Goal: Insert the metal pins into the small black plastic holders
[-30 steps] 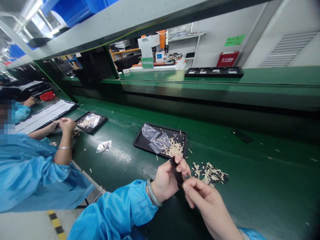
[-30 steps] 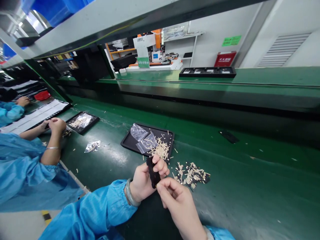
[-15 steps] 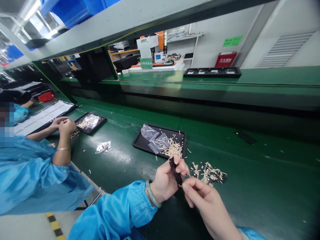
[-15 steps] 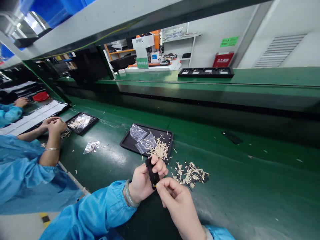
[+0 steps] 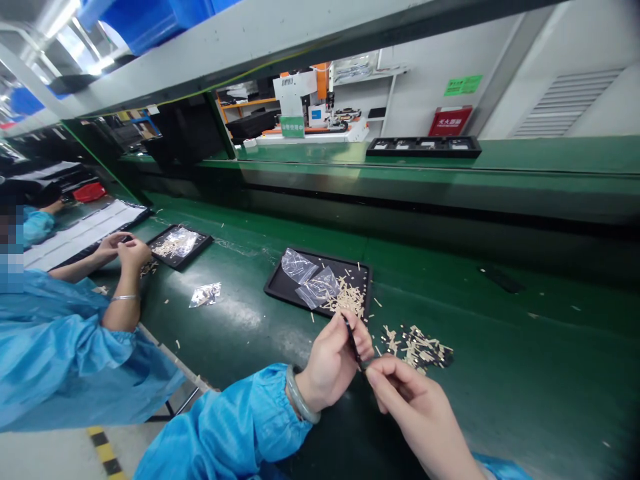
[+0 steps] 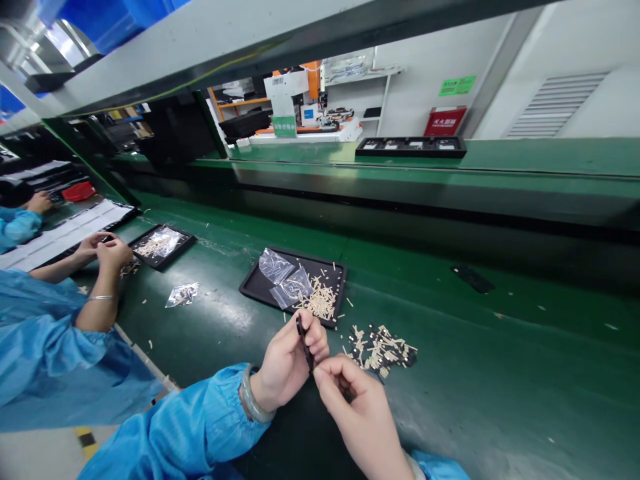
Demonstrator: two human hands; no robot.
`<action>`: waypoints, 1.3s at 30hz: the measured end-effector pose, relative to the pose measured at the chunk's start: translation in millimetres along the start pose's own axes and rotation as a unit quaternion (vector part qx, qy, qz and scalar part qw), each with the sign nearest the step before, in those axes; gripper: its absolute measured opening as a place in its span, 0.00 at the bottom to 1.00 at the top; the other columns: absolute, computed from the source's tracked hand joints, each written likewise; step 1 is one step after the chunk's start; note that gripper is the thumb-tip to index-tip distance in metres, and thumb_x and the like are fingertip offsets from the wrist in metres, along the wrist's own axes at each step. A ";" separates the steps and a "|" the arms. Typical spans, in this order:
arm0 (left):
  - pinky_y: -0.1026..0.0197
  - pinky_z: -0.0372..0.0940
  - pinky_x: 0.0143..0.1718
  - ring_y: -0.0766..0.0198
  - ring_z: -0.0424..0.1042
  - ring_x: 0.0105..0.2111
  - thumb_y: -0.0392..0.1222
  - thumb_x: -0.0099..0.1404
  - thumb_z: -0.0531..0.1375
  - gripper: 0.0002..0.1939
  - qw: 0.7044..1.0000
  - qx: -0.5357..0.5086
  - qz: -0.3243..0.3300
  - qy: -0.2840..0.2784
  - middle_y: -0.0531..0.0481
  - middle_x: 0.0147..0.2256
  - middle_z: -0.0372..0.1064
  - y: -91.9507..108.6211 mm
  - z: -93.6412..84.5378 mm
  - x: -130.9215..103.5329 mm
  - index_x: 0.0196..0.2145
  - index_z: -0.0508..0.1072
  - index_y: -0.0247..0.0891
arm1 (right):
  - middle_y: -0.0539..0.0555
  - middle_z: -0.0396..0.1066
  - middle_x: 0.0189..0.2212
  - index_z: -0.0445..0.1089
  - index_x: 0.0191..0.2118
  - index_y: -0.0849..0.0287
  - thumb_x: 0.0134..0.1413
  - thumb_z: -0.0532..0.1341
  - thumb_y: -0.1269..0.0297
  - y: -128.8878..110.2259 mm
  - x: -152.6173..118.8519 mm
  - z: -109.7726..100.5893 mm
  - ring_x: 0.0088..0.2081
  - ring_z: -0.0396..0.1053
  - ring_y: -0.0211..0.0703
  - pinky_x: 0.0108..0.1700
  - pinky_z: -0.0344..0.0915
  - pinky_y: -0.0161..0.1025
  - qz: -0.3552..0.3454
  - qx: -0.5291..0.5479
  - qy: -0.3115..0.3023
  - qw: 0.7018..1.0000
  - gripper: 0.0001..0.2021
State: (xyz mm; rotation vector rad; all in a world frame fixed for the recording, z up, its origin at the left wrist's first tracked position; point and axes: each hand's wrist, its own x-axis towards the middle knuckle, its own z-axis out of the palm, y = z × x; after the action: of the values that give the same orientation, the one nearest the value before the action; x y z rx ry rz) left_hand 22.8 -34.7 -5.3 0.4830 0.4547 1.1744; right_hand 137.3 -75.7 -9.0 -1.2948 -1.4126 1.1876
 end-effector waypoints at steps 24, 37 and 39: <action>0.65 0.54 0.28 0.69 0.56 0.25 0.54 0.63 0.53 0.15 0.962 0.202 0.114 0.146 0.54 0.27 0.58 -10.4 -2.6 -14.2 0.31 0.63 0.39 | 0.49 0.64 0.23 0.63 0.28 0.56 0.57 0.54 0.67 5.2 -6.2 1.0 0.25 0.63 0.37 0.27 0.61 0.31 -0.154 -0.126 0.060 0.978 0.07; 0.66 0.57 0.31 0.71 0.55 0.24 0.53 0.62 0.55 0.13 0.974 0.127 0.103 0.158 0.56 0.26 0.57 -11.1 4.6 -16.5 0.32 0.62 0.40 | 0.50 0.64 0.24 0.63 0.31 0.56 0.56 0.55 0.72 4.2 -8.2 3.1 0.26 0.65 0.38 0.28 0.61 0.32 -0.222 -0.133 0.091 0.962 0.05; 0.66 0.57 0.31 0.70 0.56 0.24 0.53 0.62 0.55 0.13 0.971 0.139 0.111 0.159 0.56 0.26 0.58 -10.9 3.7 -16.4 0.32 0.62 0.40 | 0.50 0.64 0.25 0.63 0.32 0.56 0.56 0.55 0.72 4.5 -8.8 1.6 0.26 0.65 0.38 0.28 0.61 0.33 -0.236 -0.145 0.086 0.957 0.05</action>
State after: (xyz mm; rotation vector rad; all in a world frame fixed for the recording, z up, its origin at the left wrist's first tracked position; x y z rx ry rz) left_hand 27.9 -54.0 -7.2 0.6013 0.8669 1.4193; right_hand 137.3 -84.6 -13.6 -1.1284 -1.6853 0.5502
